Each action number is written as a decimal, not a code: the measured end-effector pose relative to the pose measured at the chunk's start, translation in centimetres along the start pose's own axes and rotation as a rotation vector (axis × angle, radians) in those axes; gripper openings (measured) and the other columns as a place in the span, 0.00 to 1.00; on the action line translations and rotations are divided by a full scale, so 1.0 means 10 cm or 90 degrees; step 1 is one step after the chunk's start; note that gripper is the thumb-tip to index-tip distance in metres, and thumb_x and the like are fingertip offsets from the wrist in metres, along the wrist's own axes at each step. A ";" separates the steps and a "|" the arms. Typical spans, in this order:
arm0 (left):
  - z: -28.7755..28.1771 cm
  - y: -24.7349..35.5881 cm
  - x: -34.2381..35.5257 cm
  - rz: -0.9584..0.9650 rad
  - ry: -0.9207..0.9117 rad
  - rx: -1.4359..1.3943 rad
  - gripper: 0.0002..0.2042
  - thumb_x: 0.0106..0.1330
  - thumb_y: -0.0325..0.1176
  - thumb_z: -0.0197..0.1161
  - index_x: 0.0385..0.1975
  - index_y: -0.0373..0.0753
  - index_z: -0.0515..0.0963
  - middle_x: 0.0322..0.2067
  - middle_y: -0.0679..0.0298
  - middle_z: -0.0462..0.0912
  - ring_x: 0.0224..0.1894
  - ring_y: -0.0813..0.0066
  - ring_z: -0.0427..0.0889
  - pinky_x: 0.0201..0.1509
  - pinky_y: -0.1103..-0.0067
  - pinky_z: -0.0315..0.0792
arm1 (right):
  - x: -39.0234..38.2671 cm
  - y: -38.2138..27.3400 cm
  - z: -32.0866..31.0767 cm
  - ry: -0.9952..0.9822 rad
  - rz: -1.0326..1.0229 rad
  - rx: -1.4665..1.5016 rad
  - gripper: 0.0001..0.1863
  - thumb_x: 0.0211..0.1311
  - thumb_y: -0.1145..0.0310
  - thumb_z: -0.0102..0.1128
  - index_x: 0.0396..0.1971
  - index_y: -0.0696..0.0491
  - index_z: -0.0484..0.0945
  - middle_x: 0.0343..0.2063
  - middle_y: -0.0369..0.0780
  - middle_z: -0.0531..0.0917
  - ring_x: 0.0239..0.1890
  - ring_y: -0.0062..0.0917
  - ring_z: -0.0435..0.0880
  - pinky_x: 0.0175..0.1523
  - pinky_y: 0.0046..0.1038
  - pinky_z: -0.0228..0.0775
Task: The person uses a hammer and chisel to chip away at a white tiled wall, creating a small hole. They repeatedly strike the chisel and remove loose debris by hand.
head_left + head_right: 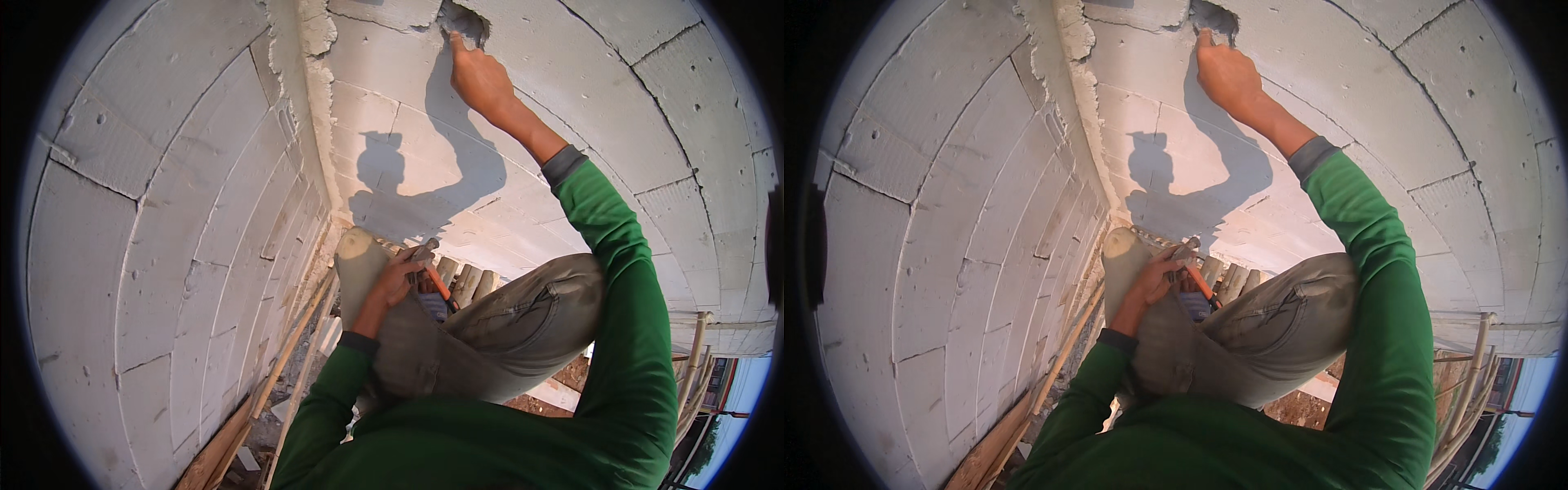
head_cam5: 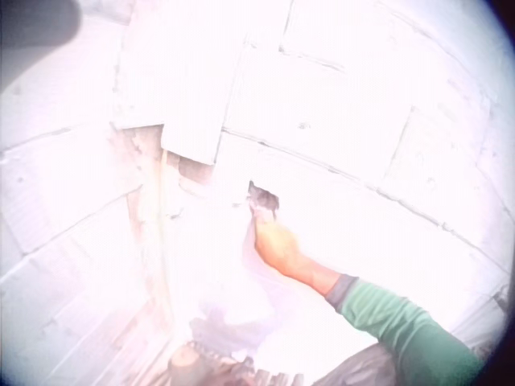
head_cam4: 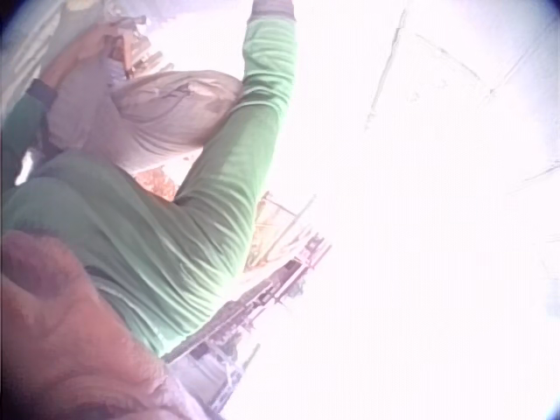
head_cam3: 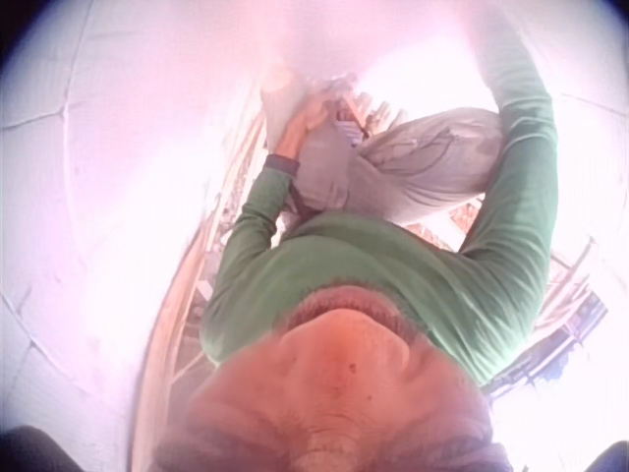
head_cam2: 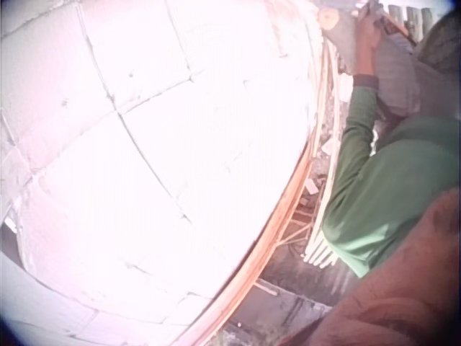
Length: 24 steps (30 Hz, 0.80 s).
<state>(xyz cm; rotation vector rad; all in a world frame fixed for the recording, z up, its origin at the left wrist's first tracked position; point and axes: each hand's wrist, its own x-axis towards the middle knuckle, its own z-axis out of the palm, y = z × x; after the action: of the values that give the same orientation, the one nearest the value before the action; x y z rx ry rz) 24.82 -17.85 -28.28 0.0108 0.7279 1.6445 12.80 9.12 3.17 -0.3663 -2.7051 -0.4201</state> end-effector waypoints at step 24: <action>0.01 -0.03 -0.02 0.000 0.011 -0.022 0.25 0.69 0.20 0.56 0.67 0.29 0.67 0.58 0.55 0.79 0.53 0.72 0.81 0.52 0.77 0.80 | 0.15 -0.01 -0.39 0.092 0.028 -0.112 0.25 0.60 0.78 0.57 0.59 0.61 0.78 0.22 0.53 0.86 0.20 0.38 0.88 0.22 0.38 0.78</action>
<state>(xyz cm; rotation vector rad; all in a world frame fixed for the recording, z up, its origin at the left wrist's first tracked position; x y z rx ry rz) 25.20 -17.94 -28.23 -0.0288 0.7124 1.6598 12.69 8.01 7.21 -0.4254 -2.5218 -0.6496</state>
